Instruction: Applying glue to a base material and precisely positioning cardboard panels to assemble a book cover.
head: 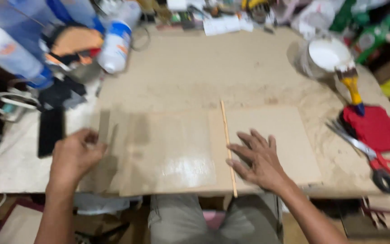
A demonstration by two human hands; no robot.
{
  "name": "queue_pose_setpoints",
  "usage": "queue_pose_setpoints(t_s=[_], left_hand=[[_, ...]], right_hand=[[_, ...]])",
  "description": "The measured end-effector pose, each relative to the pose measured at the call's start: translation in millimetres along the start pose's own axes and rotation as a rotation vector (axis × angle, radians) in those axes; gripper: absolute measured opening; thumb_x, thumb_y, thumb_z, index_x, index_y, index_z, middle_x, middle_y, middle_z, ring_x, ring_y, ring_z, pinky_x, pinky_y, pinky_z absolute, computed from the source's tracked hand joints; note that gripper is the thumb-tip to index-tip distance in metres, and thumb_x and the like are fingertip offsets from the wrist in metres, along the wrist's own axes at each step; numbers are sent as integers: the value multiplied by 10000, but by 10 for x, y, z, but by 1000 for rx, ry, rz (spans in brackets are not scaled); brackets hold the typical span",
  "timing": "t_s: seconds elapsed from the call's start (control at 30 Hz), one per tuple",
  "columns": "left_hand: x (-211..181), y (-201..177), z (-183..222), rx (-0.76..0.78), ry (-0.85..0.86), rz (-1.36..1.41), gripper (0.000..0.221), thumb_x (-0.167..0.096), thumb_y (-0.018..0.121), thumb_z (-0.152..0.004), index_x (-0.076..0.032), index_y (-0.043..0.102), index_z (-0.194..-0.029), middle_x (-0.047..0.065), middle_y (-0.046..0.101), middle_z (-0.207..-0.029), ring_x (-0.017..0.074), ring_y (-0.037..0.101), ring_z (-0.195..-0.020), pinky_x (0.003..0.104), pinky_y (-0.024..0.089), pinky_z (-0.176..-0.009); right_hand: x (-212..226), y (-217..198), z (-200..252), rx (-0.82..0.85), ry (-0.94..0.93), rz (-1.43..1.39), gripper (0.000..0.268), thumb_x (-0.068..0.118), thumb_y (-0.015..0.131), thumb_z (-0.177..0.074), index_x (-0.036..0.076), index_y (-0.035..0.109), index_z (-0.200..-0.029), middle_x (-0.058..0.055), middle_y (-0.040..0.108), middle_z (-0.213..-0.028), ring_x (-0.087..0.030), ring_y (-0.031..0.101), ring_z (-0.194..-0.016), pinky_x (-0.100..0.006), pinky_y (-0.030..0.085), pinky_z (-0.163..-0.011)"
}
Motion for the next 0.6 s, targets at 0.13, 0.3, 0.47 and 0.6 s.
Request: queue_pose_setpoints(t_s=[0.13, 0.3, 0.47, 0.6], left_hand=[[-903, 96, 267, 129, 121, 632, 303, -67, 722, -836, -21, 714, -1135, 309, 716, -1053, 470, 716, -978, 513, 568, -836], [-1775, 812, 472, 748, -40, 1095, 456, -169, 746, -875, 37, 587, -1249, 225, 715, -1119, 270, 761, -763, 340, 665, -679], [-2145, 912, 408, 769, 88, 1001, 317, -61, 646, -907, 78, 606, -1190, 252, 719, -1073, 245, 763, -699, 315, 681, -631], [-2272, 962, 359, 784, 81, 932, 279, -27, 620, -899, 79, 616, -1157, 234, 727, -1028, 246, 766, -673, 328, 690, -617]], right_hand=[[-11, 4, -2, 175, 127, 52, 422, 590, 625, -890, 399, 726, -1253, -55, 528, -1515, -459, 358, -1477, -749, 186, -1113], [-18, 47, 25, 107, 124, 30, 364, 562, 649, -899, 404, 752, -1210, -28, 562, -1495, -420, 377, -1478, -713, 161, -1135], [-48, 55, 28, 93, 101, 28, 354, 536, 646, -899, 425, 744, -1221, -25, 563, -1488, -429, 387, -1464, -737, 150, -1121], [-57, 76, 31, 80, 89, 43, 357, 530, 642, -900, 442, 731, -1234, -19, 575, -1472, -417, 401, -1461, -734, 154, -1122]])
Point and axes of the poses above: each hand's wrist, its own z-axis away from the middle knuckle, its own y-axis out of the palm, x = y × z, the point moved 1 cm from there along -z, towards the middle knuckle
